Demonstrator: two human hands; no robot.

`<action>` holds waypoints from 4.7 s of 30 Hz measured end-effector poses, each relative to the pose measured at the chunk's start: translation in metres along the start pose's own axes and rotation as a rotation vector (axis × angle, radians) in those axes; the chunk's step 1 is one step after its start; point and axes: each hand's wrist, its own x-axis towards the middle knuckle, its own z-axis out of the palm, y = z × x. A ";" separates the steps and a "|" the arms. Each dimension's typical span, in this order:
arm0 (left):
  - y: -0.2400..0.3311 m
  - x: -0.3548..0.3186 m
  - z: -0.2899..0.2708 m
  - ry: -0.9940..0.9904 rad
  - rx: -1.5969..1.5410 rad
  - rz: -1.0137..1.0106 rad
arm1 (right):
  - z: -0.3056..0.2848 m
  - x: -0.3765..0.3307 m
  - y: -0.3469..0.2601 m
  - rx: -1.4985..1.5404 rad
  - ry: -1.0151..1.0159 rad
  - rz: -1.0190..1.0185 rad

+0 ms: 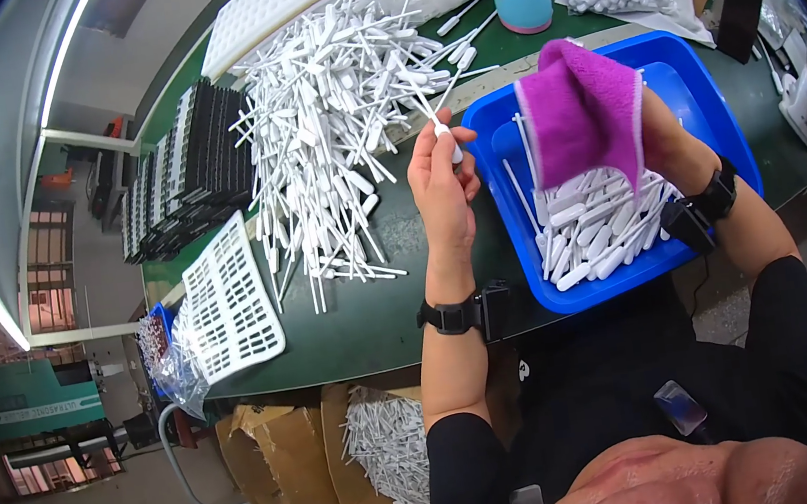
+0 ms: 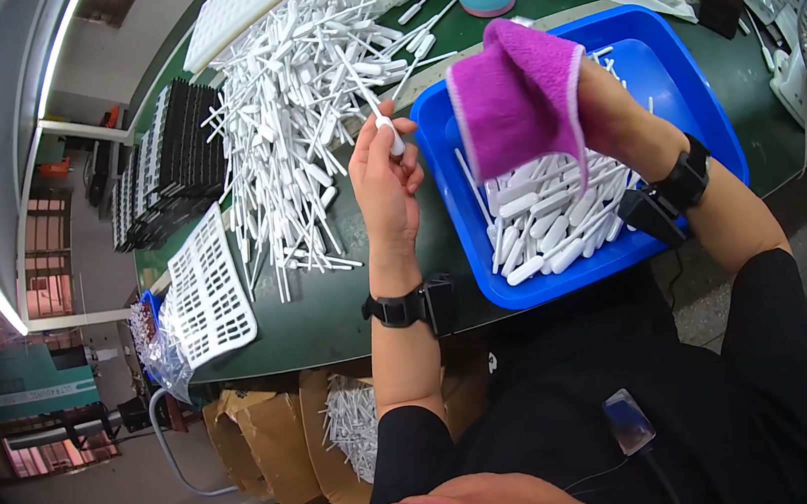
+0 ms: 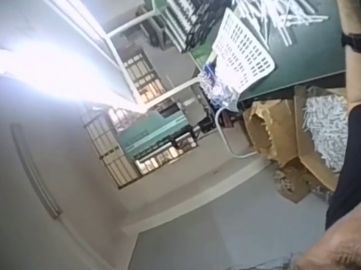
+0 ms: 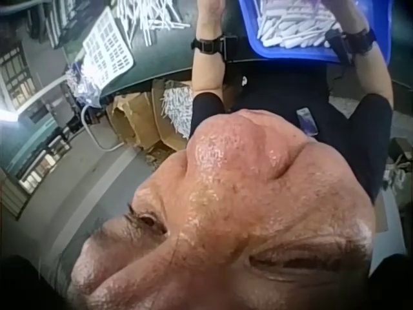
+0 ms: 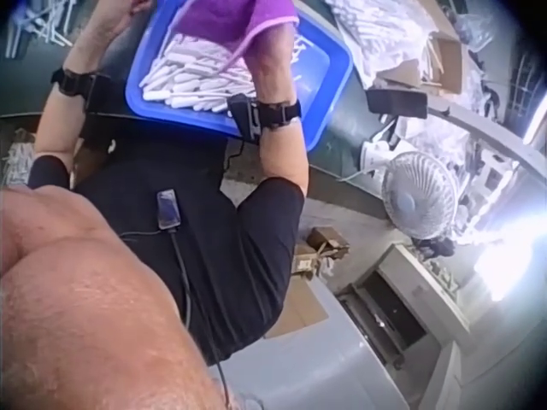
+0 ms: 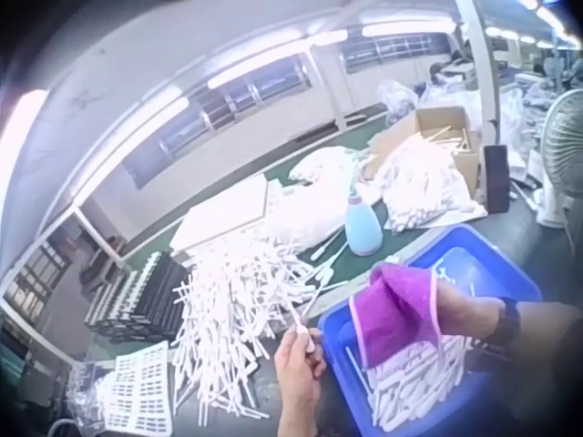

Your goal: The person picks up a white swab from a blue tray, wipes the tip with a purple cloth, and places it back into the tray. This process is repeated for several swabs, occasionally reaching into a cardboard box to retrieve more swabs to add to the tray.

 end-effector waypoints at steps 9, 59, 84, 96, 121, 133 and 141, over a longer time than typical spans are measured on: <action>-0.033 -0.043 0.081 -0.241 0.962 0.321 | 0.030 -0.010 0.046 -0.188 0.186 -0.429; 0.000 -0.025 0.055 0.121 0.096 0.219 | 0.012 -0.007 0.016 -0.960 -0.284 -0.043; 0.062 -0.018 -0.079 0.224 1.714 0.448 | -0.050 -0.014 0.000 -0.177 -0.175 0.048; 0.048 -0.009 -0.029 0.202 0.017 0.154 | -0.043 -0.014 0.000 -0.020 -0.100 0.074; -0.020 0.000 -0.008 -0.075 -0.247 -0.069 | -0.043 -0.012 0.002 -0.123 -0.119 0.003; -0.024 -0.002 -0.007 0.035 -0.137 0.020 | -0.040 -0.009 -0.004 0.025 -0.040 -0.038; -0.023 -0.020 0.064 -0.031 0.103 0.014 | -0.007 -0.001 0.018 -0.407 0.073 -0.164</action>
